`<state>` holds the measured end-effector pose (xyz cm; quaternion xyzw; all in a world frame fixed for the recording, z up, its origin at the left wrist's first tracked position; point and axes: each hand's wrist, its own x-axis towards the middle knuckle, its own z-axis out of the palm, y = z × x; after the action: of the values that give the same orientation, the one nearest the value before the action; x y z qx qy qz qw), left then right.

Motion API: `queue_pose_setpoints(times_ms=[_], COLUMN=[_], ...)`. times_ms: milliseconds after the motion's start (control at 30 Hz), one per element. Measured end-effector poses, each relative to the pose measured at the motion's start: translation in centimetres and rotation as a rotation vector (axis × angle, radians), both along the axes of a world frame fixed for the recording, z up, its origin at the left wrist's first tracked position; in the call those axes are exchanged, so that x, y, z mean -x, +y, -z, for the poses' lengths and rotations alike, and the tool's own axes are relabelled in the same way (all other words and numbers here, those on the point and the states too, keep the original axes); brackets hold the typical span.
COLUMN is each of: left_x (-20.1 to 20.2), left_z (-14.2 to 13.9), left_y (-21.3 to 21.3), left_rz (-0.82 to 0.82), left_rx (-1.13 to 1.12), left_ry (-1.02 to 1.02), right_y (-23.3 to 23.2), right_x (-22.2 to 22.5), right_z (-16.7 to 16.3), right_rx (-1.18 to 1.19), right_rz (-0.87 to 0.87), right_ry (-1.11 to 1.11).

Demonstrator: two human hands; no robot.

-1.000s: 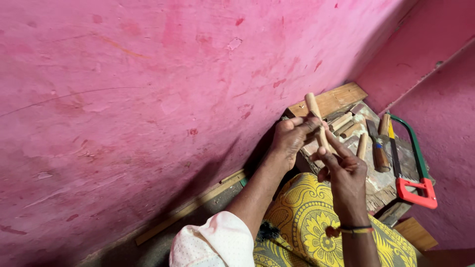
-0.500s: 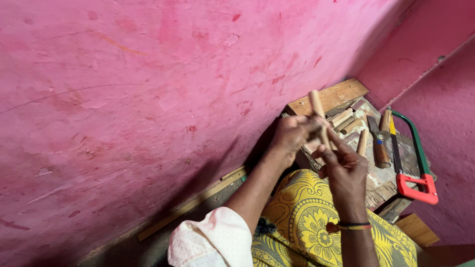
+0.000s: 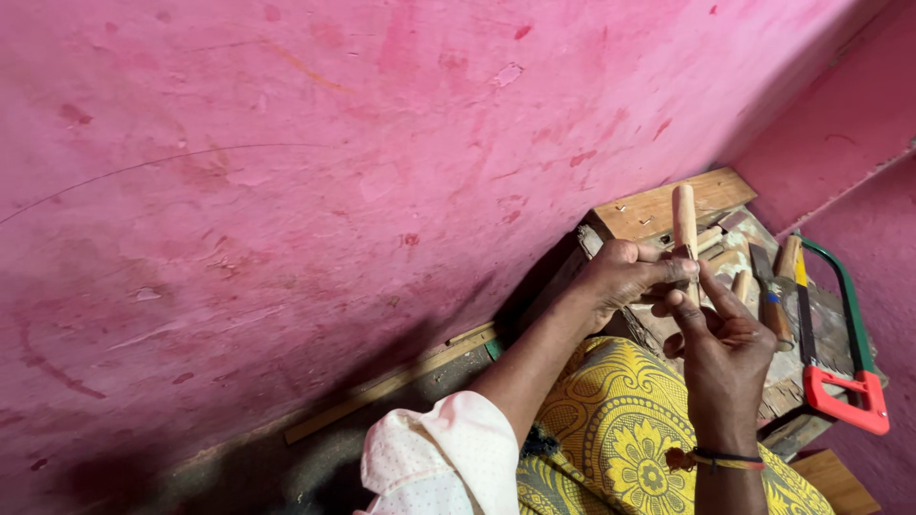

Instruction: The person carves and smooths small wooden pieces using a chisel and sandpaper. They repeatedly shape the wood, remove shavings, and sand the surfaces to refine the finish.

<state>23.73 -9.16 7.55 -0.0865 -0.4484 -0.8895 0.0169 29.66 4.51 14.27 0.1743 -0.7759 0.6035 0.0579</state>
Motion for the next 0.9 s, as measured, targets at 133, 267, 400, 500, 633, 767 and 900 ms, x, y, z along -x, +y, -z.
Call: queue_pose_setpoints(times_ms=[133,267,400,500,633,767,900], left_x=[0.1,0.6,0.5,0.3,0.1,0.1,0.0], left_z=[-0.1,-0.3,-0.4,-0.2,-0.4,-0.6,-0.5], left_y=[-0.6,-1.4,-1.9,-1.7,-1.0,-0.5,-0.4], left_rz=[-0.209,-0.381,-0.341,-0.228,0.066,0.067,-0.013], left_rx=[-0.034,-0.208,-0.25,-0.172,-0.107,-0.033,-0.015], left_ry=[-0.152,-0.172,-0.179,-0.113,-0.018,-0.032,-0.054], right_y=[-0.9,-1.6,-1.9,-1.9,-1.2,-0.8,-1.1], right_x=[-0.2,-0.7,-1.1,-1.1,-0.8,-0.7,-0.5], right_z=[0.3,0.0,-0.2,-0.3,-0.5,-0.5,-0.1], right_rx=[-0.015,-0.058,-0.036,-0.03,0.029,0.059,0.059], right_rz=[-0.019,-0.027,-0.04,-0.012,-0.039,-0.033,-0.016], right_ry=[-0.045,-0.114,-0.139,-0.085,0.068,0.013,-0.026])
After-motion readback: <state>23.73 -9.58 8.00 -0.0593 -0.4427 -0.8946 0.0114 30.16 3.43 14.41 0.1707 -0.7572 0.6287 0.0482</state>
